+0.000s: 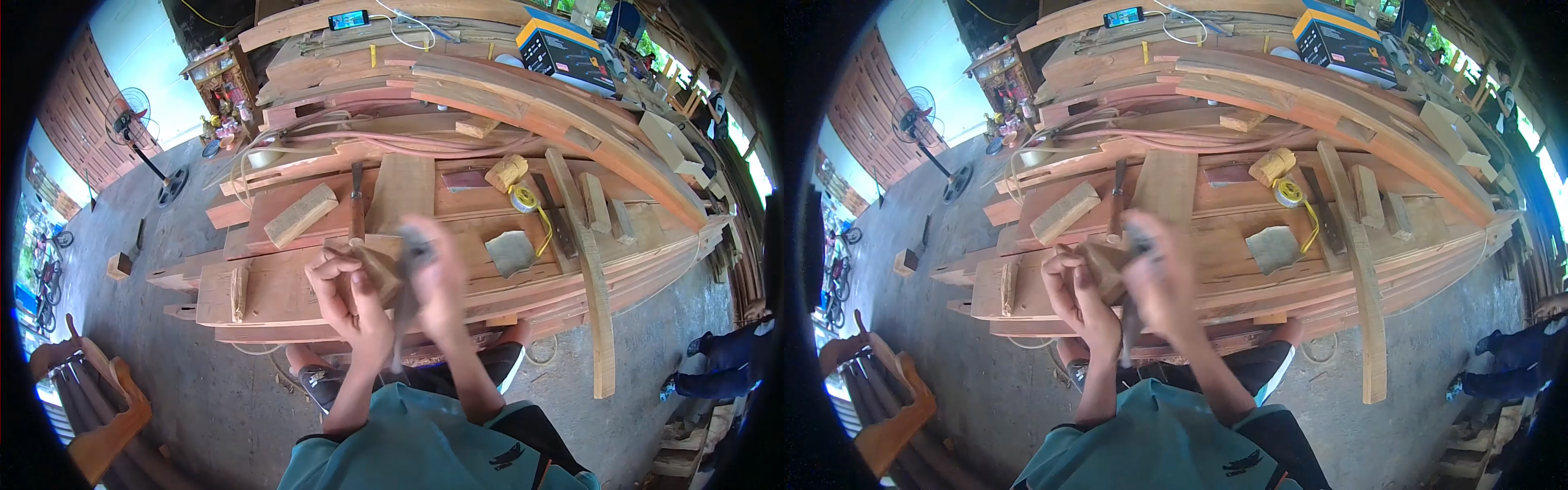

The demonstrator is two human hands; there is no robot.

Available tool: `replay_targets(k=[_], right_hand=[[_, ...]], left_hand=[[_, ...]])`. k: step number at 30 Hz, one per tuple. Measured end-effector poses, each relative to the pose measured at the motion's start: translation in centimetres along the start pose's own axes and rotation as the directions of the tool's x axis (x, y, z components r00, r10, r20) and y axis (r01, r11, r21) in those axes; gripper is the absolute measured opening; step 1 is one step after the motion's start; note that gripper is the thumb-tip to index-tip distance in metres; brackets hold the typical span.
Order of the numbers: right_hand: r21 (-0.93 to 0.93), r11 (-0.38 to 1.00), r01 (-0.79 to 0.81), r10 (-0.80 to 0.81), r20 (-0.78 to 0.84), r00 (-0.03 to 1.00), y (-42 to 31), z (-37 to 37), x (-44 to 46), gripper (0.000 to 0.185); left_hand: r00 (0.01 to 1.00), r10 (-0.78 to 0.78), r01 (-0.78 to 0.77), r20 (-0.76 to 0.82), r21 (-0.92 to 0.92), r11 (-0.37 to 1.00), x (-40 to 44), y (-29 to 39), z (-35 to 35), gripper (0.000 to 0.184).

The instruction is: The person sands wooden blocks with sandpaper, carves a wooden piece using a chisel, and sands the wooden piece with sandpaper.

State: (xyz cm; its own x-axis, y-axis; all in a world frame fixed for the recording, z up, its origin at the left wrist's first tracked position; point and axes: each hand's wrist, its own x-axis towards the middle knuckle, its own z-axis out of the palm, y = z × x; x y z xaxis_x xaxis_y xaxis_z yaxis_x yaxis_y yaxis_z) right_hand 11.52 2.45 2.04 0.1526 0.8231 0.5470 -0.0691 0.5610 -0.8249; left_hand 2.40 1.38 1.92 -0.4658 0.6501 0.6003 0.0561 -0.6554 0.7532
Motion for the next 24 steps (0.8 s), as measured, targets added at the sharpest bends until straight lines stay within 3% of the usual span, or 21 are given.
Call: replay_targets(k=[1,5,8,9,10,12,14,17,20,21,22,23,24], right_hand=[[-0.221,0.941,0.256,-0.219,0.180,0.959,1.0,1.9,-0.4,0.036],[-0.114,0.967,0.227,-0.187,0.281,0.941,0.5,1.6,-0.4,0.042],[-0.020,0.981,0.193,-0.181,0.264,0.948,1.6,0.9,-0.3,0.033],[-0.046,0.985,0.168,-0.158,0.162,0.974,1.6,0.9,-0.3,0.027],[-0.068,0.988,0.138,-0.134,0.064,0.989,1.6,0.8,-0.2,0.025],[0.414,0.903,-0.114,0.173,-0.108,0.979,0.2,0.3,1.0,0.028],[0.720,0.693,0.041,0.123,-0.174,0.977,-2.3,-0.1,4.0,0.032],[0.818,0.533,0.216,0.082,-0.304,0.949,-3.3,0.1,7.2,0.031],[0.666,0.746,-0.028,0.242,-0.232,0.942,-1.3,1.0,4.9,0.023],[0.365,0.931,-0.022,0.070,-0.119,0.990,0.2,1.2,3.1,0.019],[0.018,0.999,0.047,-0.048,0.041,0.998,1.4,1.3,1.3,0.018],[0.019,0.997,0.073,-0.075,0.181,0.981,1.7,1.0,0.3,0.020],[0.019,0.995,0.095,-0.097,0.314,0.944,1.9,0.5,-0.4,0.023]], left_hand=[[0.999,-0.047,0.047,0.000,-0.015,0.999,-0.1,0.2,0.0,0.009],[0.999,-0.039,0.039,-0.008,-0.022,0.999,0.1,-0.8,-1.1,0.008],[0.996,0.075,-0.078,0.039,0.088,0.993,0.4,-0.2,-1.1,0.007],[0.993,0.111,-0.116,0.047,0.106,0.988,0.5,-0.3,-1.2,0.006],[0.998,0.045,-0.046,0.050,0.023,0.999,0.1,-0.8,-1.6,0.006],[0.987,0.147,-0.147,0.059,0.005,0.989,-0.1,-1.3,-1.5,0.007],[0.984,0.171,-0.172,0.038,0.006,0.985,-0.5,-1.3,-1.4,0.010],[0.985,0.169,-0.169,0.041,-0.011,0.986,-0.7,-1.0,-1.2,0.010],[0.986,0.162,-0.162,0.049,0.014,0.987,-0.5,-0.3,-1.0,0.010],[0.988,0.143,-0.143,0.050,-0.002,0.990,-0.6,-0.1,-0.9,0.010],[0.991,0.122,-0.120,0.060,-0.024,0.992,-0.6,-0.1,-0.7,0.010],[0.985,0.166,-0.165,0.050,-0.026,0.986,-0.4,-0.7,-1.1,0.010],[0.992,0.116,-0.112,0.051,-0.068,0.991,-0.5,-0.6,-1.5,0.010]])
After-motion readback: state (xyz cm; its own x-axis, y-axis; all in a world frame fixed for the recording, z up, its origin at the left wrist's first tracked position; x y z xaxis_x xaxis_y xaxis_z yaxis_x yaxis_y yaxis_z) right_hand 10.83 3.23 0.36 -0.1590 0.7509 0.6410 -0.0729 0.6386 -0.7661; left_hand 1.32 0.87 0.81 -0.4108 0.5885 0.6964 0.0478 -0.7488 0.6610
